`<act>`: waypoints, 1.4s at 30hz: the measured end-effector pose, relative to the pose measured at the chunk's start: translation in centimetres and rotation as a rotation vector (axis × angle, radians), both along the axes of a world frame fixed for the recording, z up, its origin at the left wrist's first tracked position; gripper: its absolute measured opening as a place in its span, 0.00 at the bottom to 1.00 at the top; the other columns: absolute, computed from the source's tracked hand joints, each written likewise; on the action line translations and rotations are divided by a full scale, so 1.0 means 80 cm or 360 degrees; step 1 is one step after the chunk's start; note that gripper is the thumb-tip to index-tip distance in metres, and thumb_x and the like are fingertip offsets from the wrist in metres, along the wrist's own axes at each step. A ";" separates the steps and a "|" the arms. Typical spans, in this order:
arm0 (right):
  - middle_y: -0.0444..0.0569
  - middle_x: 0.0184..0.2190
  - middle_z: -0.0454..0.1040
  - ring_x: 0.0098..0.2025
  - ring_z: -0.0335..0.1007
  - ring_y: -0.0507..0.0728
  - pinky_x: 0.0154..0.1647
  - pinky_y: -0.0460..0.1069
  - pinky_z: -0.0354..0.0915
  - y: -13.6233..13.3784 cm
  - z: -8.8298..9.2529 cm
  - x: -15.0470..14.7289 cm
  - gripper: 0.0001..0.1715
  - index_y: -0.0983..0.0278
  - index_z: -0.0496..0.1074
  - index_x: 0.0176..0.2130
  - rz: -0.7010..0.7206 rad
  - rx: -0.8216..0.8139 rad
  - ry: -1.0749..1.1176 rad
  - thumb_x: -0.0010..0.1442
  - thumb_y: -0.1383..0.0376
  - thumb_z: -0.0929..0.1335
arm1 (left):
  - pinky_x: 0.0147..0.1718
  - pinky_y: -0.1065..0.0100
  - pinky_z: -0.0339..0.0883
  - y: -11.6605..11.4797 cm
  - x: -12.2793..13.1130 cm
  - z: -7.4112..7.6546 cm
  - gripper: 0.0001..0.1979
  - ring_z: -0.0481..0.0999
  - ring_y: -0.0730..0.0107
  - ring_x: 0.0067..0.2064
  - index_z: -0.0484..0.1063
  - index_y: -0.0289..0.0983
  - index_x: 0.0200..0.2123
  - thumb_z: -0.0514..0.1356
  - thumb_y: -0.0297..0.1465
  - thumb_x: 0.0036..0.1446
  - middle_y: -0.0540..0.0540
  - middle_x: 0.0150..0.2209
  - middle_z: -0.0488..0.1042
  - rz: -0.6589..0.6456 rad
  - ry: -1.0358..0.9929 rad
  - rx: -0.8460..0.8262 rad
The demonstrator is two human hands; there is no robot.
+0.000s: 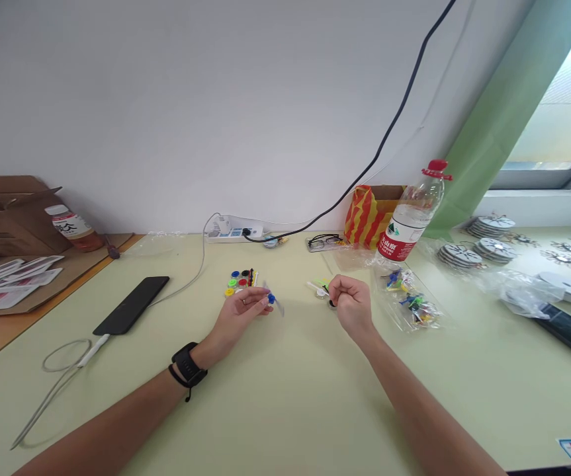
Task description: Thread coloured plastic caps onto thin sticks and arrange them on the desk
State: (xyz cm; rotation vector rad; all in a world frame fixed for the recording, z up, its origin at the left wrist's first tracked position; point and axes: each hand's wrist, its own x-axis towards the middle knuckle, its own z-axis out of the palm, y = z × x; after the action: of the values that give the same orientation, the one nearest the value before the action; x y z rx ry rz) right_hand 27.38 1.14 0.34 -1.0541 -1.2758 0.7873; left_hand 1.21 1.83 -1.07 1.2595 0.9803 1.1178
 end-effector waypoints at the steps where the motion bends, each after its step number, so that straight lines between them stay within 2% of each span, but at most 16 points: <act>1: 0.42 0.14 0.57 0.19 0.50 0.51 0.21 0.48 0.45 0.001 0.001 0.002 0.08 0.60 0.64 0.19 -0.0026 0.0022 -0.0008 0.35 0.69 0.58 | 0.48 0.56 0.78 0.000 0.000 0.000 0.20 0.82 0.62 0.40 0.77 0.36 0.45 0.71 0.41 0.54 0.44 0.38 0.81 -0.0005 0.0003 -0.0002; 4: 0.43 0.15 0.59 0.20 0.53 0.52 0.22 0.48 0.48 0.006 0.001 0.009 0.08 0.60 0.64 0.20 -0.0094 0.0095 -0.0147 0.38 0.70 0.59 | 0.49 0.56 0.77 0.001 -0.001 -0.002 0.20 0.83 0.62 0.41 0.77 0.37 0.46 0.71 0.41 0.54 0.44 0.39 0.81 -0.0019 -0.0001 -0.0009; 6: 0.43 0.17 0.61 0.22 0.57 0.54 0.24 0.49 0.53 0.013 -0.003 0.014 0.10 0.60 0.66 0.23 -0.0183 0.0125 -0.0356 0.42 0.71 0.59 | 0.49 0.56 0.77 0.002 -0.001 -0.004 0.19 0.83 0.61 0.41 0.77 0.37 0.45 0.71 0.41 0.54 0.44 0.39 0.82 -0.0023 -0.0006 -0.0014; 8: 0.45 0.22 0.67 0.26 0.63 0.56 0.29 0.50 0.60 0.020 -0.009 0.020 0.12 0.60 0.70 0.30 -0.0279 0.0154 -0.0624 0.49 0.71 0.59 | 0.49 0.55 0.77 0.002 -0.001 -0.005 0.18 0.83 0.60 0.42 0.77 0.36 0.43 0.72 0.41 0.54 0.43 0.39 0.82 -0.0027 -0.0005 -0.0017; 10: 0.49 0.32 0.74 0.36 0.69 0.60 0.39 0.54 0.65 0.027 -0.016 0.024 0.14 0.61 0.73 0.38 -0.0331 0.0193 -0.0891 0.55 0.70 0.61 | 0.49 0.55 0.77 0.001 -0.001 -0.005 0.18 0.83 0.60 0.42 0.76 0.36 0.41 0.72 0.41 0.53 0.43 0.39 0.82 -0.0035 -0.0003 -0.0026; 13: 0.54 0.46 0.77 0.51 0.68 0.66 0.53 0.60 0.64 0.031 -0.028 0.029 0.16 0.60 0.72 0.49 -0.0271 0.0207 -0.1231 0.60 0.65 0.65 | 0.50 0.55 0.76 0.000 -0.001 -0.004 0.17 0.83 0.58 0.43 0.75 0.36 0.38 0.74 0.39 0.51 0.43 0.39 0.82 -0.0042 -0.0012 -0.0040; 16: 0.55 0.50 0.76 0.55 0.66 0.67 0.57 0.62 0.62 0.032 -0.037 0.030 0.18 0.60 0.72 0.53 -0.0110 0.0152 -0.1414 0.64 0.62 0.66 | 0.51 0.55 0.75 -0.001 -0.001 -0.004 0.18 0.83 0.57 0.45 0.73 0.36 0.37 0.74 0.39 0.50 0.43 0.39 0.82 -0.0053 -0.0019 -0.0038; 23: 0.55 0.48 0.75 0.51 0.70 0.64 0.54 0.60 0.66 0.031 -0.046 0.018 0.15 0.60 0.76 0.49 0.0218 0.0128 -0.1268 0.66 0.65 0.65 | 0.50 0.56 0.76 -0.004 0.001 -0.010 0.17 0.83 0.58 0.45 0.72 0.36 0.35 0.73 0.38 0.50 0.42 0.41 0.82 -0.0168 0.0149 0.0070; 27: 0.55 0.49 0.75 0.52 0.71 0.63 0.54 0.59 0.67 0.024 -0.041 0.005 0.17 0.60 0.75 0.52 0.0362 0.0148 -0.1205 0.66 0.66 0.64 | 0.48 0.57 0.77 -0.012 0.005 -0.009 0.11 0.82 0.60 0.42 0.75 0.36 0.36 0.71 0.35 0.53 0.42 0.40 0.81 -0.0283 0.0337 0.0258; 31: 0.54 0.53 0.74 0.57 0.68 0.64 0.58 0.60 0.65 0.019 -0.035 0.005 0.20 0.58 0.71 0.56 0.0317 0.0159 -0.1247 0.65 0.65 0.66 | 0.46 0.59 0.75 -0.015 0.005 -0.007 0.08 0.80 0.61 0.41 0.79 0.39 0.40 0.67 0.34 0.57 0.43 0.40 0.81 -0.0195 0.0648 0.0549; 34: 0.55 0.55 0.74 0.59 0.68 0.65 0.60 0.61 0.64 0.019 -0.034 0.013 0.25 0.58 0.69 0.60 0.0281 0.0099 -0.1306 0.64 0.62 0.68 | 0.44 0.60 0.74 -0.013 0.004 -0.008 0.07 0.79 0.60 0.42 0.81 0.41 0.41 0.63 0.32 0.60 0.43 0.41 0.80 -0.0168 0.0791 0.0663; 37: 0.55 0.57 0.74 0.60 0.68 0.64 0.61 0.61 0.65 0.020 -0.035 0.015 0.26 0.58 0.68 0.61 0.0368 0.0043 -0.1258 0.66 0.60 0.67 | 0.42 0.61 0.73 -0.010 0.003 -0.010 0.12 0.78 0.62 0.41 0.81 0.42 0.43 0.58 0.28 0.63 0.43 0.43 0.79 -0.0189 0.0825 0.0678; 39: 0.54 0.58 0.74 0.60 0.69 0.63 0.61 0.60 0.65 0.018 -0.035 0.010 0.24 0.58 0.69 0.61 0.0459 0.0021 -0.1187 0.67 0.60 0.66 | 0.43 0.60 0.72 -0.011 0.002 -0.010 0.14 0.77 0.61 0.41 0.79 0.42 0.46 0.57 0.26 0.61 0.43 0.45 0.78 -0.0105 0.0849 0.0691; 42: 0.55 0.59 0.74 0.58 0.71 0.63 0.57 0.59 0.69 0.011 -0.031 -0.002 0.23 0.58 0.70 0.61 0.0577 -0.0025 -0.1102 0.68 0.59 0.65 | 0.50 0.57 0.69 -0.015 0.000 -0.009 0.18 0.75 0.56 0.51 0.75 0.43 0.51 0.62 0.26 0.57 0.43 0.51 0.76 0.0019 0.0906 0.0772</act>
State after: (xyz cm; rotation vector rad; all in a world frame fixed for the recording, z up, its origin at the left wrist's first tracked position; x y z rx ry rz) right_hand 27.18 2.05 -2.16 -1.1707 -2.0948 0.7199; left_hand 1.21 0.67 -1.80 2.0412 1.1655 1.0601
